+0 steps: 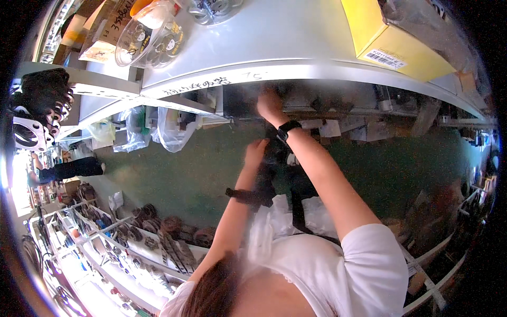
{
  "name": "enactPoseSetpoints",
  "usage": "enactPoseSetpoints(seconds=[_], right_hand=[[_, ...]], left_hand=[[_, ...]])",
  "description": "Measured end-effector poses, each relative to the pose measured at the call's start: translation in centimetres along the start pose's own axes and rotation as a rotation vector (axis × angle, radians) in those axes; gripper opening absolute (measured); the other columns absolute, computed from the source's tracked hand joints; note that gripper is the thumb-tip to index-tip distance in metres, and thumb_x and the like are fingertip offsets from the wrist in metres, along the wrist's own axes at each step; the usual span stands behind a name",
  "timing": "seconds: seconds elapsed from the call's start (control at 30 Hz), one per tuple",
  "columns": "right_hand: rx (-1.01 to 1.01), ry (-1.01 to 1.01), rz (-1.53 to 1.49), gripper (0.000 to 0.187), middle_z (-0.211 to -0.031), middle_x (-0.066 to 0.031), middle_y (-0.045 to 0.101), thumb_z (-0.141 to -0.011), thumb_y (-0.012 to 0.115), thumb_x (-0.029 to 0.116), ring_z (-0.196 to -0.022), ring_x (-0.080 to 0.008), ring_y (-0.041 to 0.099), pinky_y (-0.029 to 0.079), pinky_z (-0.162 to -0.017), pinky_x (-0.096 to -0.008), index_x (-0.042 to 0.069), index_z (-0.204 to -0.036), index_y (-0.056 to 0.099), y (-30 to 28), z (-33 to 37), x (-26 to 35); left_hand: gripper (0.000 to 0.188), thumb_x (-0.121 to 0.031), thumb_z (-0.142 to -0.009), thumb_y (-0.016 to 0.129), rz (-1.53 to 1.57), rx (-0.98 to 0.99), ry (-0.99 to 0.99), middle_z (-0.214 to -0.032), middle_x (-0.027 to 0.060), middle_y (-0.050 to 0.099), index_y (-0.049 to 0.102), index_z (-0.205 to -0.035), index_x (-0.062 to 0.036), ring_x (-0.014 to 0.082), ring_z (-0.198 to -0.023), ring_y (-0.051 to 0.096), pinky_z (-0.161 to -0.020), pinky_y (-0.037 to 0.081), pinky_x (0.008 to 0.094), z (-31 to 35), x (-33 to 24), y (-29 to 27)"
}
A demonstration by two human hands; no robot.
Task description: The person wipes a metal mechanical component, a black plastic part, and a metal shelf with a cloth.
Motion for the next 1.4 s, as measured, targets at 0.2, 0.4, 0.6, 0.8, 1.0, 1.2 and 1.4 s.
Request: enactPoseSetpoints(seconds=[0.2,0.4,0.6,0.8,1.0,1.2,1.4], right_hand=[[-0.14,-0.102,0.063,0.036,-0.101,-0.0271,0.05,-0.071,0.041,-0.004,-0.095,-0.0383,0.048,0.041,-0.082,-0.0416,-0.008,-0.107,0.044,-0.1,1.2,0.6],[-0.251,-0.278,0.107,0.035,-0.104,-0.0258,0.05,-0.074,0.04,-0.003,-0.096,-0.0368,0.049,0.041,-0.082,-0.0402,-0.008,-0.108,0.044,0.8,2.4,0.1],[-0.166,-0.53,0.141,0.029,-0.112,-0.0189,0.049,-0.079,0.041,0.005,-0.103,-0.032,0.047,0.04,-0.086,-0.0368,0.002,-0.105,0.052,-0.6,1.4,2.5],[0.116,-0.346,0.032,0.027,-0.112,-0.0157,0.051,-0.082,0.04,0.02,-0.105,-0.0321,0.045,0.036,-0.09,-0.0386,0.014,-0.103,0.057,1.0,-2.4,1.8],[-0.112,-0.429,0.079,0.031,-0.094,-0.0207,0.057,-0.082,0.038,0.012,-0.087,-0.0331,0.053,0.044,-0.072,-0.0407,0.003,-0.108,0.052,-2.0,0.9,2.4],[-0.055,-0.196,0.428,0.023,-0.089,-0.0187,0.058,-0.077,0.04,0.005,-0.088,-0.0323,0.053,0.044,-0.074,-0.0401,-0.002,-0.095,0.053,-0.4,-0.1,-0.3],[-0.071,-0.498,0.367,0.026,-0.087,-0.0168,0.06,-0.071,0.045,0.002,-0.089,-0.0328,0.053,0.045,-0.074,-0.0392,0.0,-0.095,0.053,-1.2,1.0,3.7]], left_hand=[[0.027,-0.024,-0.081,0.056,-0.018,0.042,-0.027,-0.06,-0.0018,0.049,0.059,-0.077,0.0029,0.006,-0.054,0.04,-0.047,0.031,0.023,0.9,1.5,-0.1],[0.028,-0.024,-0.081,0.057,0.002,0.026,-0.022,-0.061,-0.0016,0.05,0.058,-0.078,0.0037,0.0052,-0.058,0.042,-0.05,0.033,0.0216,2.7,0.2,0.1],[0.029,-0.024,-0.082,0.058,0.12,-0.058,0.084,-0.064,0.0002,0.054,0.058,-0.079,0.0048,0.0047,-0.059,0.043,-0.051,0.035,0.0213,1.9,-0.6,-0.1],[0.032,-0.027,-0.08,0.057,0.045,-0.047,0.072,-0.071,0.0112,0.06,0.06,-0.086,0.0045,0.0127,-0.066,0.051,-0.062,0.041,0.0279,-0.2,-2.0,-0.3],[0.031,-0.027,-0.08,0.058,0.004,-0.029,0.087,-0.068,0.0072,0.058,0.059,-0.084,0.0043,0.0106,-0.061,0.05,-0.056,0.04,0.0266,-0.2,-1.6,-0.6],[0.033,-0.028,-0.08,0.057,-0.058,0.067,-0.015,-0.072,0.0083,0.06,0.06,-0.089,0.0032,0.0124,-0.065,0.052,-0.06,0.041,0.0274,1.3,-0.7,0.8],[0.029,-0.024,-0.079,0.058,0.045,0.062,-0.003,-0.059,0.0079,0.055,0.058,-0.079,0.0049,0.0117,-0.054,0.048,-0.052,0.039,0.0277,1.6,0.2,0.5]])
Point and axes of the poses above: each hand's wrist, its own z-axis away from the middle knuckle, its own y-axis out of the palm, x = y × z, the point moved 7 cm from there along -z, towards the middle knuckle
